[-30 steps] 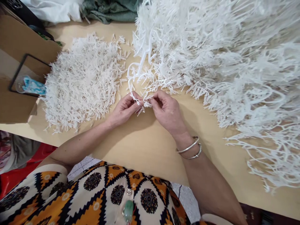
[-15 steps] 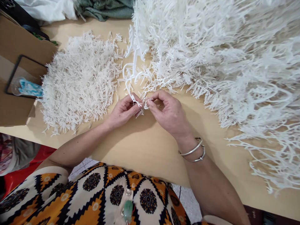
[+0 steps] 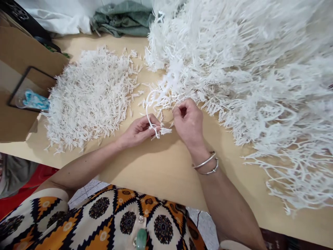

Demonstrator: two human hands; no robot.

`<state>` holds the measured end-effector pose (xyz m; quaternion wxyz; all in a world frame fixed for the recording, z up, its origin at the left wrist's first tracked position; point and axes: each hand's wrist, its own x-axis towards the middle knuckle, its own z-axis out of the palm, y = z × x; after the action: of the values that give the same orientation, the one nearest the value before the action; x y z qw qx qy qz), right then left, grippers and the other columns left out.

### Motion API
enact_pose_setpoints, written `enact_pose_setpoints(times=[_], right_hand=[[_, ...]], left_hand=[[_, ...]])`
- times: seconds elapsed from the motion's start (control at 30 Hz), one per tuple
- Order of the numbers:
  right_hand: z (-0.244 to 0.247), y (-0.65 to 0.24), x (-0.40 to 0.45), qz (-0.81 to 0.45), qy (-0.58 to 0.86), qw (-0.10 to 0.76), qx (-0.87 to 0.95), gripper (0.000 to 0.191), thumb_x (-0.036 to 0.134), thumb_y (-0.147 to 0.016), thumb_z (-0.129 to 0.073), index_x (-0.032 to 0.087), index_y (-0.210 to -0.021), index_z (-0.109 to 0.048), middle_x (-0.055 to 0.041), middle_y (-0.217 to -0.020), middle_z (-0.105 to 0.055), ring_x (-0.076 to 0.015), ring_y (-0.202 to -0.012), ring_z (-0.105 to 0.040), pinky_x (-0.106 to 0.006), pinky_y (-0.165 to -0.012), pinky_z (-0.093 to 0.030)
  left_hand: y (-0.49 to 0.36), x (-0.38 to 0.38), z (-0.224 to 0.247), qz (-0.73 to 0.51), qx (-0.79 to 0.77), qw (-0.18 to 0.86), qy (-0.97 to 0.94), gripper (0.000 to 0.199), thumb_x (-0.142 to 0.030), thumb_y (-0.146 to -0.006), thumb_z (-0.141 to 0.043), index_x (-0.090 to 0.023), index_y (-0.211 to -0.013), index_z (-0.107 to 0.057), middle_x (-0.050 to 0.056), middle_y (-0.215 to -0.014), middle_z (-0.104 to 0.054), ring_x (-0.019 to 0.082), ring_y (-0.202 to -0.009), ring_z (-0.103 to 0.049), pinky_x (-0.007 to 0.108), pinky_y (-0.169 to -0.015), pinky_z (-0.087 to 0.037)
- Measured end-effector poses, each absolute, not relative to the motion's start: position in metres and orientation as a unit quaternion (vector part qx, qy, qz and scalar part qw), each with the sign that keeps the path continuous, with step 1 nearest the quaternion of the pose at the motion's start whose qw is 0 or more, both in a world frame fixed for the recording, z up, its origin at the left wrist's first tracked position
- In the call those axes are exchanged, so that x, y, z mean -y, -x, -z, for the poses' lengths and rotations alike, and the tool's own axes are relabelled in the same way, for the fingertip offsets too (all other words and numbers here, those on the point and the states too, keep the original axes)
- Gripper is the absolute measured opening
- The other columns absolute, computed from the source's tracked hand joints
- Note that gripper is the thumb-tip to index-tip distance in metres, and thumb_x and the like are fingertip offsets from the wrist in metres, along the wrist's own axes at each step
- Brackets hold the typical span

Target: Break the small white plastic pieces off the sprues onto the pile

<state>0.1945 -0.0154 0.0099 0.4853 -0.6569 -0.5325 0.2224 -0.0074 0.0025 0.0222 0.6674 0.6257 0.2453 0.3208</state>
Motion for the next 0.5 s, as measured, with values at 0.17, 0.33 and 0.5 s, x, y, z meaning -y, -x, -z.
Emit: enact_pose_setpoints(times=[0.17, 0.33, 0.5], right_hand=[[-0.019, -0.210, 0.020, -0.287, 0.648, 0.439, 0.552, 0.021, 0.034, -0.088, -0.071, 0.024, -0.073, -0.060, 0.0017, -0.068, -0.060, -0.0157, -0.064, -0.053, -0.034, -0.065, -0.044], [-0.031, -0.213, 0.029, -0.314, 0.618, 0.467, 0.548, 0.015, 0.036, -0.090, -0.077, 0.025, -0.085, -0.068, -0.0007, -0.080, -0.071, -0.0177, -0.074, -0.065, -0.034, -0.072, -0.053], [-0.043, -0.200, 0.037, -0.293, 0.541, 0.430, 0.661, 0.017, 0.033, -0.098, -0.072, 0.028, -0.114, -0.076, -0.0054, -0.116, -0.080, -0.0242, -0.110, -0.073, -0.045, -0.102, -0.057]], left_hand=[[0.004, -0.005, -0.022, -0.366, -0.290, 0.684, -0.561, 0.039, -0.053, -0.096, -0.074, -0.018, -0.097, -0.058, -0.005, -0.073, -0.055, 0.006, -0.064, -0.052, 0.021, -0.063, -0.043], [0.003, -0.005, -0.019, -0.369, -0.302, 0.681, -0.556, 0.038, -0.053, -0.097, -0.073, -0.018, -0.096, -0.058, -0.004, -0.073, -0.057, 0.006, -0.065, -0.053, 0.020, -0.063, -0.043], [0.003, -0.004, -0.014, -0.368, -0.294, 0.677, -0.565, 0.036, -0.049, -0.094, -0.078, -0.018, -0.098, -0.060, -0.005, -0.073, -0.057, 0.006, -0.064, -0.052, 0.020, -0.062, -0.042]])
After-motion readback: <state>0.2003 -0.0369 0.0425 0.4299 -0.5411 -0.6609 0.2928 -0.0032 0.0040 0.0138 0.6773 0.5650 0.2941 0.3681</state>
